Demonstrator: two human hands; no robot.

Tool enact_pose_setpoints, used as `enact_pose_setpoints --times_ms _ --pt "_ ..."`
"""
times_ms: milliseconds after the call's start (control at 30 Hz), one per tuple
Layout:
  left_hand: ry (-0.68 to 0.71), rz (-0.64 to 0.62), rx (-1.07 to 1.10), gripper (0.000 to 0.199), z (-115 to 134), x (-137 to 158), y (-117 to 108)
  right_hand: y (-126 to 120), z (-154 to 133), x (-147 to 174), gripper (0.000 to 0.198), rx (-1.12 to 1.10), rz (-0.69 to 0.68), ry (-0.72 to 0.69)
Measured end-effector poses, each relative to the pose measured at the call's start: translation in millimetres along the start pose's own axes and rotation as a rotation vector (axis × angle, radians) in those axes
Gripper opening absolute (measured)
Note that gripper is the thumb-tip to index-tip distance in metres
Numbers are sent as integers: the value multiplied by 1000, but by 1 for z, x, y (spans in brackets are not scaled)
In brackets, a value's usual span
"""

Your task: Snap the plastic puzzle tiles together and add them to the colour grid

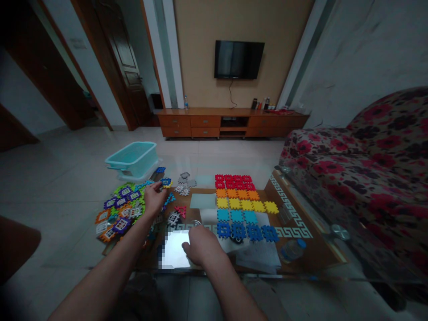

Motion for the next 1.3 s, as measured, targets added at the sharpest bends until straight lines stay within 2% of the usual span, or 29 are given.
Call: enact_pose_setpoints --times_ms 100,200,300,433,533,767,933,1100,1300 --pt "-68 20 154 34 -1 5 -7 -1 7 -11 32 -8 38 -34" --pt "-180 -39 358 31 -1 11 -10 -4 14 -22 30 -39 113 -88" --pt "-212 -90 455 37 3 17 -13 -9 17 -31 25 -96 202 -151" --pt "-217 -228 565 44 15 25 -18 -12 17 -40 20 -183 302 -202" --pt "-216 -343 621 45 24 33 -20 -10 19 -48 18 -334 365 -215" --pt "-187 -589 741 40 38 48 -17 -8 30 -68 27 -805 426 -121" --pt "-159 -702 793 40 43 56 -13 -13 30 -70 20 -1121 412 21" --pt "-180 -753 795 47 47 59 -13 -15 30 -67 21 -1200 432 70" --pt "-175 -831 770 53 47 61 -13 -16 31 -68 11 -1252 410 67"
Point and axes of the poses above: each hand's wrist, its own x-axis away from the middle knuckle, its own y-axis out of the palm, z = x × y, the point moved 1 cm from there along -x, towards the middle knuckle, and after that the axes turned 10 degrees about -x, right-handed, at the moved point
